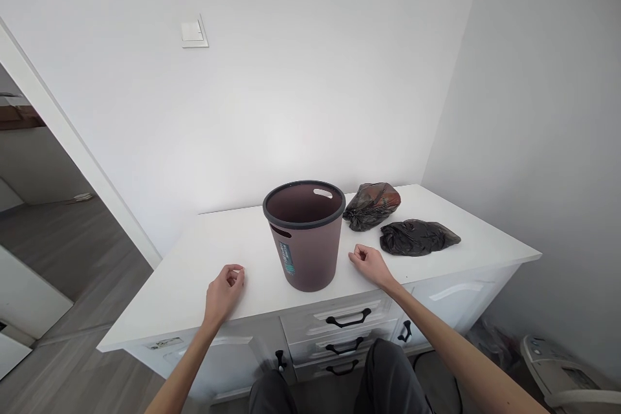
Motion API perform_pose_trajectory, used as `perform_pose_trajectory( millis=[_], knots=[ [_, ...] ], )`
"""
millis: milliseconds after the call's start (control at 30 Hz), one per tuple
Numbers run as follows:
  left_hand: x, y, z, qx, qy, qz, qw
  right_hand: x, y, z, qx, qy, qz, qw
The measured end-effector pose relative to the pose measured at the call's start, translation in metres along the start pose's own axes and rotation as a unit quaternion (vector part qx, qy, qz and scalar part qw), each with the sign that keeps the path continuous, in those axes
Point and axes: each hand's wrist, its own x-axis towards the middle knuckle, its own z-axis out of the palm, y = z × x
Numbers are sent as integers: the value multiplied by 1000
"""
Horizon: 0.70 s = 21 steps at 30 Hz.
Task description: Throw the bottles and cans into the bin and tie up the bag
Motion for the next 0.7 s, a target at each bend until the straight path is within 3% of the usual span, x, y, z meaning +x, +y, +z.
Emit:
perform_pose_trajectory(
  millis=[700],
  knots=[
    [5, -1, 3, 30, -27, 17, 999, 0, -1, -1, -36, 8, -22, 999]
  ],
)
